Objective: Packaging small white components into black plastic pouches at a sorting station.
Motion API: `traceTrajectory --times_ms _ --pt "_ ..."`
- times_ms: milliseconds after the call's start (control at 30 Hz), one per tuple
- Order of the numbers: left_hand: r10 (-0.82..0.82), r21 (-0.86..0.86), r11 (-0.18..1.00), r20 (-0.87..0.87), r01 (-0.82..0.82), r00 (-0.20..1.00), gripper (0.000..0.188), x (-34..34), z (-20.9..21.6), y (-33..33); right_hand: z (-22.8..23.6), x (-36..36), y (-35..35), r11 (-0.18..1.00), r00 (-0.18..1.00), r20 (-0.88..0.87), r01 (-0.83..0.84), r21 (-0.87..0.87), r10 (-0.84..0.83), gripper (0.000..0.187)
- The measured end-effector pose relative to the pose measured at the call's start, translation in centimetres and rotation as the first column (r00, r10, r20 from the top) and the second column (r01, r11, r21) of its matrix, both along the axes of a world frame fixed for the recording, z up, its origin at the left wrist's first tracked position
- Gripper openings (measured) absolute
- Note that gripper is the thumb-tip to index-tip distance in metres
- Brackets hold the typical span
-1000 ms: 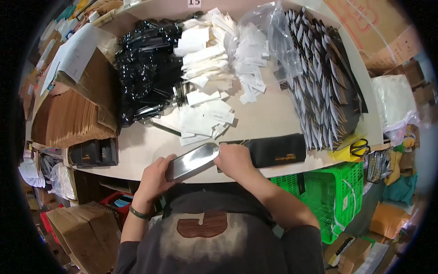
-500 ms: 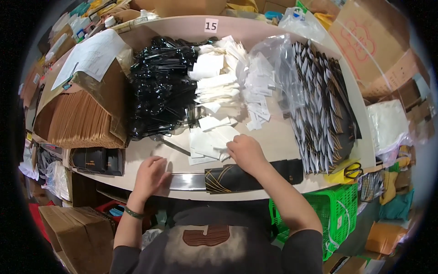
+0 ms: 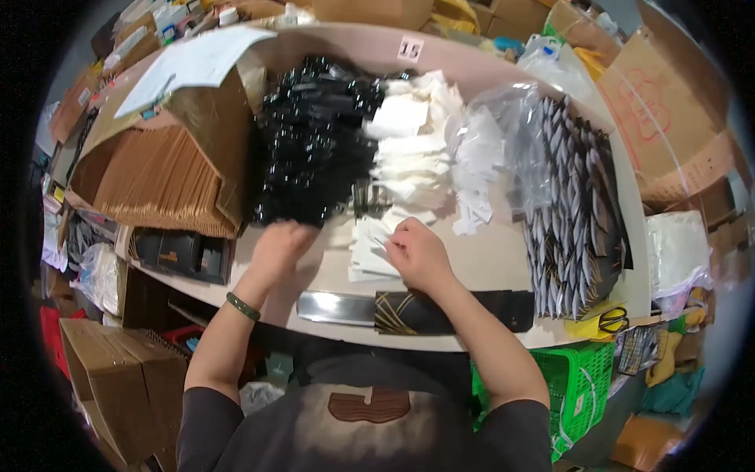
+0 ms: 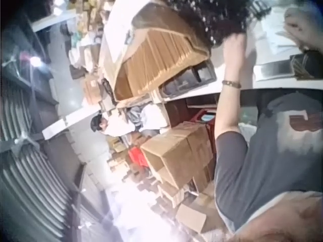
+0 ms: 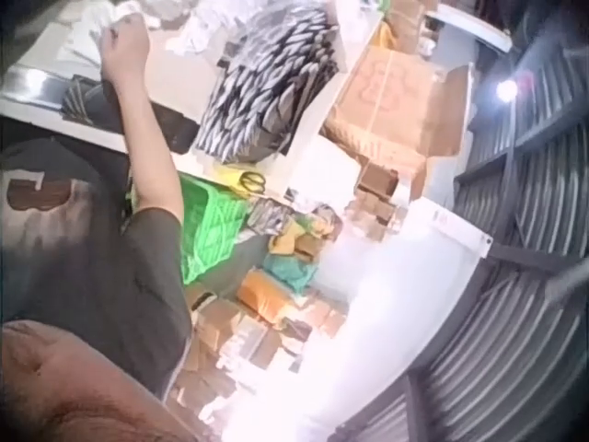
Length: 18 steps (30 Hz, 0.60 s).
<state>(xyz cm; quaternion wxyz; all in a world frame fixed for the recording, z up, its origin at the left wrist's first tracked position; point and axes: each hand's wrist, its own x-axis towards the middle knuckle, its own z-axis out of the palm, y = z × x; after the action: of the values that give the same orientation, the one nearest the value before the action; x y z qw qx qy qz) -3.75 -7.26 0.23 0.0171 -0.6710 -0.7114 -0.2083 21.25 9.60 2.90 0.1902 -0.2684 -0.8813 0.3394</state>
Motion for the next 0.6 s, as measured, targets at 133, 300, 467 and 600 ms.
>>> traceTrajectory --times_ms 133,300,467,600 --pt "0.272 0.001 0.960 0.243 -0.280 0.931 0.018 1.9 0.5 -1.0 0.1 0.6 -8.0 0.989 0.997 0.038 -0.062 -0.132 0.068 0.014" --pt "0.362 -0.015 0.917 0.446 -0.398 0.819 0.023 5.3 -0.8 -4.2 -1.0 0.8 -9.5 0.964 0.960 0.117 -0.262 0.045 0.255 0.011" --pt "0.293 0.047 0.921 0.571 -0.386 0.767 0.017 7.3 -1.5 -5.7 -5.1 -0.9 -8.5 0.984 0.990 0.033 -0.140 0.113 0.138 0.016" --pt "0.088 0.190 0.972 0.245 -0.137 0.966 0.019 7.0 -1.0 -7.8 -1.3 0.8 -9.0 0.930 0.981 -0.169 -0.023 0.367 0.091 0.022"
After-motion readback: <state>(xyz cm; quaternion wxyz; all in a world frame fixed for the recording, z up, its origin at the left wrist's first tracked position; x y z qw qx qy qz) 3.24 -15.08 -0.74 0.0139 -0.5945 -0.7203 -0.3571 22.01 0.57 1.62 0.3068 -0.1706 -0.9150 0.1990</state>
